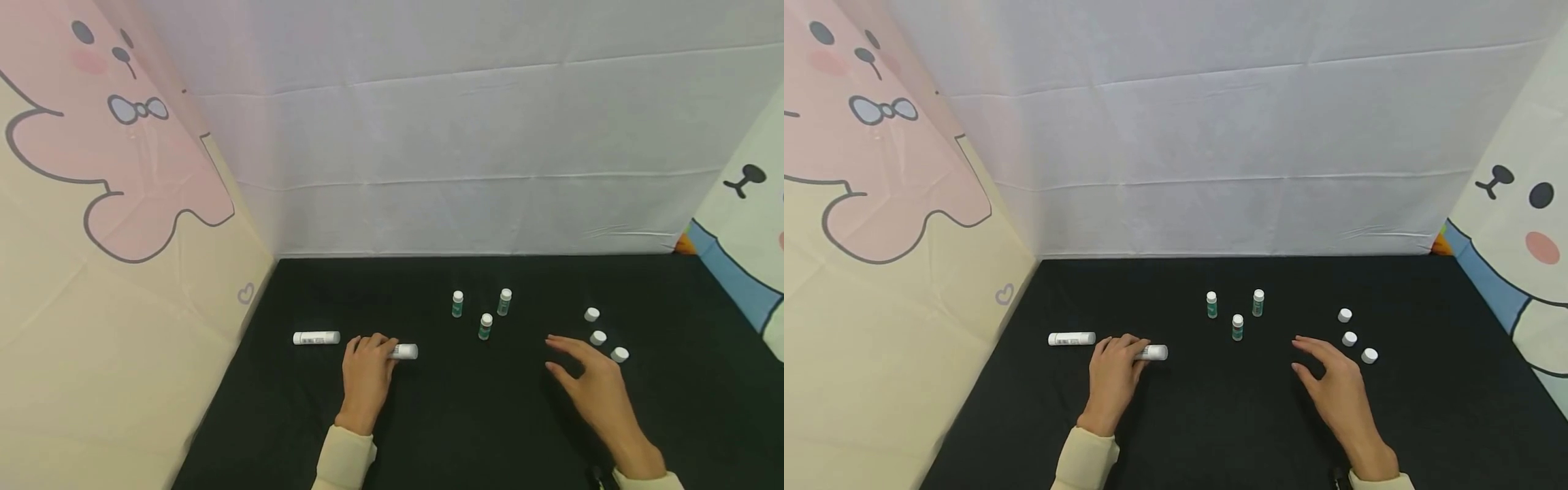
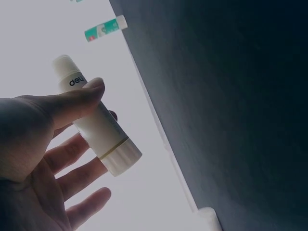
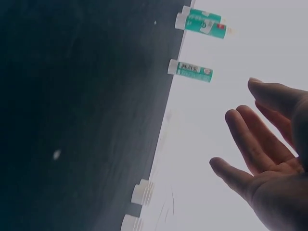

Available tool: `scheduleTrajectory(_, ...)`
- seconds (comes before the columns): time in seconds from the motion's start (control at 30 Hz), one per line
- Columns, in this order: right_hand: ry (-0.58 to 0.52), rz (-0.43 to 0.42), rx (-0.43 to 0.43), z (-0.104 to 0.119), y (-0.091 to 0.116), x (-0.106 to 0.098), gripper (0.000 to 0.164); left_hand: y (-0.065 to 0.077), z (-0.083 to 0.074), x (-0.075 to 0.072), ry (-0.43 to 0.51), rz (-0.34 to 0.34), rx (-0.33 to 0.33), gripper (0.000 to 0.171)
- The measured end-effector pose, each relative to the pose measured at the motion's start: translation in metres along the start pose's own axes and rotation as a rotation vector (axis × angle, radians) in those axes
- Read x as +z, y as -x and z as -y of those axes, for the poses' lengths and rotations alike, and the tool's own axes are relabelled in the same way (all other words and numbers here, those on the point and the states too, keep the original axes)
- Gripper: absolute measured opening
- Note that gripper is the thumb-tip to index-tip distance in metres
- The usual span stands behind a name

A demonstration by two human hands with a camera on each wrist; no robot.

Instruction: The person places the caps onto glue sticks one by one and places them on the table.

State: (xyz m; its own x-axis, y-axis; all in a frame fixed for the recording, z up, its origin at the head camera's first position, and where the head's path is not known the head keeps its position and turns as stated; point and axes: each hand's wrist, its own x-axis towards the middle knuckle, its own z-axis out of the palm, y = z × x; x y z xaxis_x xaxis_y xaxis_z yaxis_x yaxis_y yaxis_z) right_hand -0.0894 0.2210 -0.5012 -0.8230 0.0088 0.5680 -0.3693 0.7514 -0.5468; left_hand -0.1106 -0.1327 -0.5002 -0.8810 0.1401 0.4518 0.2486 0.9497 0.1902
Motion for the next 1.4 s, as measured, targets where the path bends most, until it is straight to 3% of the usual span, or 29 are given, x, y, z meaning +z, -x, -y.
scheduleTrajectory(0.7, 0.016, -0.022, 0.016, -0.026, 0.006, -0.016, 0.048, 0.014, 0.047, -0.009, -0.01, 0.041, -0.125, 0.034)
scheduleTrajectory(1.0, 0.029, -0.033, 0.056, -0.036, 0.008, -0.022, 0.047, 0.022, 0.066, -0.016, -0.01, 0.088, -0.183, 0.033)
scheduleTrajectory(1.4, 0.132, -0.007, 0.136, -0.045, 0.006, -0.035, 0.046, 0.027, 0.083, -0.023, -0.013, 0.138, -0.254, 0.034)
